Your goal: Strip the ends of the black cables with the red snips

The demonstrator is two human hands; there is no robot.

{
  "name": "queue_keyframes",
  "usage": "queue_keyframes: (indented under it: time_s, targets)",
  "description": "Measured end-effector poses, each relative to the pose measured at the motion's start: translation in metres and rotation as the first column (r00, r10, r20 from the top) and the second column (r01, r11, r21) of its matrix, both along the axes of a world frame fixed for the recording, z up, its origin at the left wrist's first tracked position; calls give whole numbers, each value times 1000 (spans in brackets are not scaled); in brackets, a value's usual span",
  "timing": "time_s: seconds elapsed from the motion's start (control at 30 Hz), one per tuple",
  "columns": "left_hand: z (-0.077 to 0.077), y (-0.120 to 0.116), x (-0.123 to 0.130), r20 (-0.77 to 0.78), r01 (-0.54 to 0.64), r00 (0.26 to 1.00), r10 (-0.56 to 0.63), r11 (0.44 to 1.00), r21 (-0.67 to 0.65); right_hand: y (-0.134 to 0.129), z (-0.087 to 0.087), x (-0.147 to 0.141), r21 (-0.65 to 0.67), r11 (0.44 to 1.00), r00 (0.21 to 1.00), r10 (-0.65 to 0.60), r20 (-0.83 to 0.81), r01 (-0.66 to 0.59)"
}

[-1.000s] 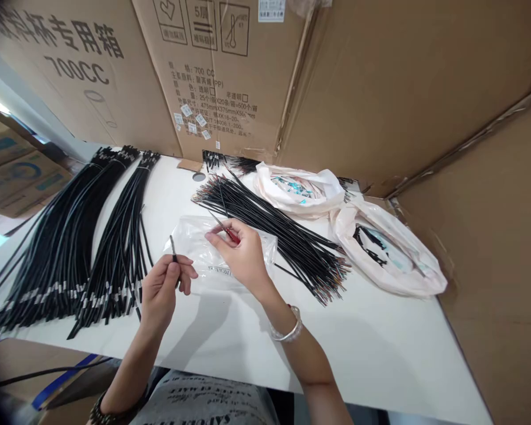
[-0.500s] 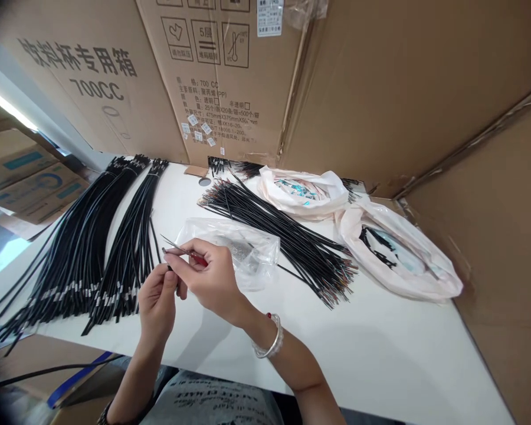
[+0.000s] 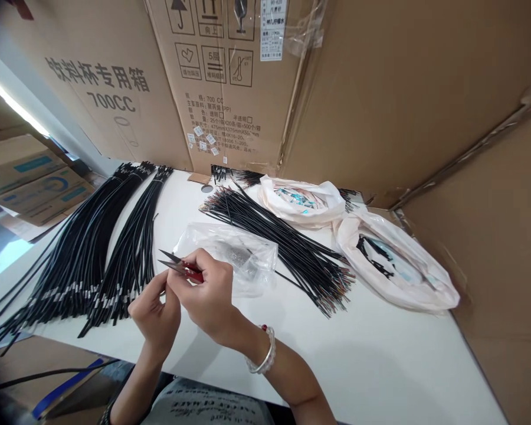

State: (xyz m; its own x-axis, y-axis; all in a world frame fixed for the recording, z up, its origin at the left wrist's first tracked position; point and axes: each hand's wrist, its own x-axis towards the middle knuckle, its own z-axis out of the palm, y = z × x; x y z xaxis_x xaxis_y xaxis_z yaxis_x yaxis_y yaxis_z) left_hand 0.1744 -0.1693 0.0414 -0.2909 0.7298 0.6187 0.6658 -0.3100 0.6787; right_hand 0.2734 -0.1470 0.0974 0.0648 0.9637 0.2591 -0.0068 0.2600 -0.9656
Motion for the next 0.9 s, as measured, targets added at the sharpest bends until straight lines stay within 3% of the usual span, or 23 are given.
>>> queue_keyframes:
  time_s: [0.17, 0.3, 0.37, 0.43, 0.53, 0.6, 0.73, 0.9]
  targets:
    - [1, 0, 5, -138, 38, 990, -27, 996, 80, 1, 3, 2, -23, 1000, 998, 6, -65, -8]
    - [5, -3, 6, 20, 0, 1000, 1, 999, -48, 5, 8, 16, -10, 1000, 994, 18, -109, -20]
    - [10, -4, 4, 130, 35, 991, -22, 995, -98, 9, 11, 25, -8, 994, 990, 105, -97, -106]
    - [17, -5, 1, 238, 147, 966, -104, 974, -171, 14, 13, 31, -31, 971, 967, 234, -102, -239]
    - [28, -7, -3, 476, 405, 846, -239, 869, -283, 23, 13, 35, -81, 927, 922, 348, -171, -365]
    - [34, -8, -6, 628, 526, 736, -253, 797, -296, 28, 10, 35, -111, 908, 899, 371, -232, -403]
    - [40, -9, -13, 767, 638, 606, -213, 706, -307, 36, 2, 33, -145, 852, 838, 441, -322, -504]
    - [42, -11, -19, 832, 695, 528, -172, 650, -307, 38, 0, 28, -173, 824, 806, 447, -387, -540]
